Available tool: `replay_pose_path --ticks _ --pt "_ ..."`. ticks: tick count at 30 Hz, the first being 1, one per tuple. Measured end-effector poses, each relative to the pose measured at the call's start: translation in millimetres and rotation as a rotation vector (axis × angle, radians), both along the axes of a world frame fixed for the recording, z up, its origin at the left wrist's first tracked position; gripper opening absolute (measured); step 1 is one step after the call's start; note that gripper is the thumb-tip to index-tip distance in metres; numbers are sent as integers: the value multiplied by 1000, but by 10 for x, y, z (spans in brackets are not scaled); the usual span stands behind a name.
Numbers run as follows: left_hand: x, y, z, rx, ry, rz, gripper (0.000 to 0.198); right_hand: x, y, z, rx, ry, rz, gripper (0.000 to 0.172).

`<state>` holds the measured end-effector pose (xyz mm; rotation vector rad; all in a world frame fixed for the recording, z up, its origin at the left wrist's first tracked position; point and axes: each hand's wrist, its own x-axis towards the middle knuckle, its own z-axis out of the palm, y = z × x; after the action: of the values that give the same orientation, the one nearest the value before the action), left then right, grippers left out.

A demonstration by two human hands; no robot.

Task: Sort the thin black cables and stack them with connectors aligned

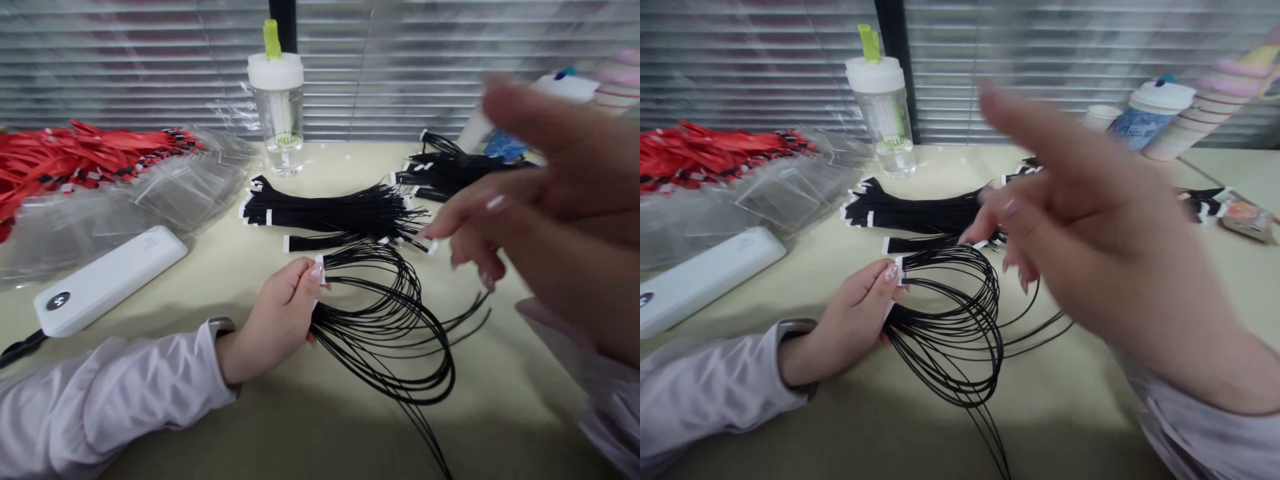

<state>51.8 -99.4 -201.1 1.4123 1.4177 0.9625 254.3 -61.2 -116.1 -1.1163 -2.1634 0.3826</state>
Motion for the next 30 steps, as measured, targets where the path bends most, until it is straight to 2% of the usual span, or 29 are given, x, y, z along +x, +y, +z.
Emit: replay_pose_path --ticks 1,4,10,30 --pt "-3 -9 -2 18 11 -5 32 -60 -22 -49 -56 -20 25 41" --pt "-15 -37 -5 84 59 -20 31 -207 -52 -199 -139 -189 73 8" --pt "-24 -69 -5 118 77 -84 29 -323 -35 -361 -128 -318 153 21" --pt "-52 -88 -6 200 230 -159 29 -360 -92 -356 -119 -437 223 25"
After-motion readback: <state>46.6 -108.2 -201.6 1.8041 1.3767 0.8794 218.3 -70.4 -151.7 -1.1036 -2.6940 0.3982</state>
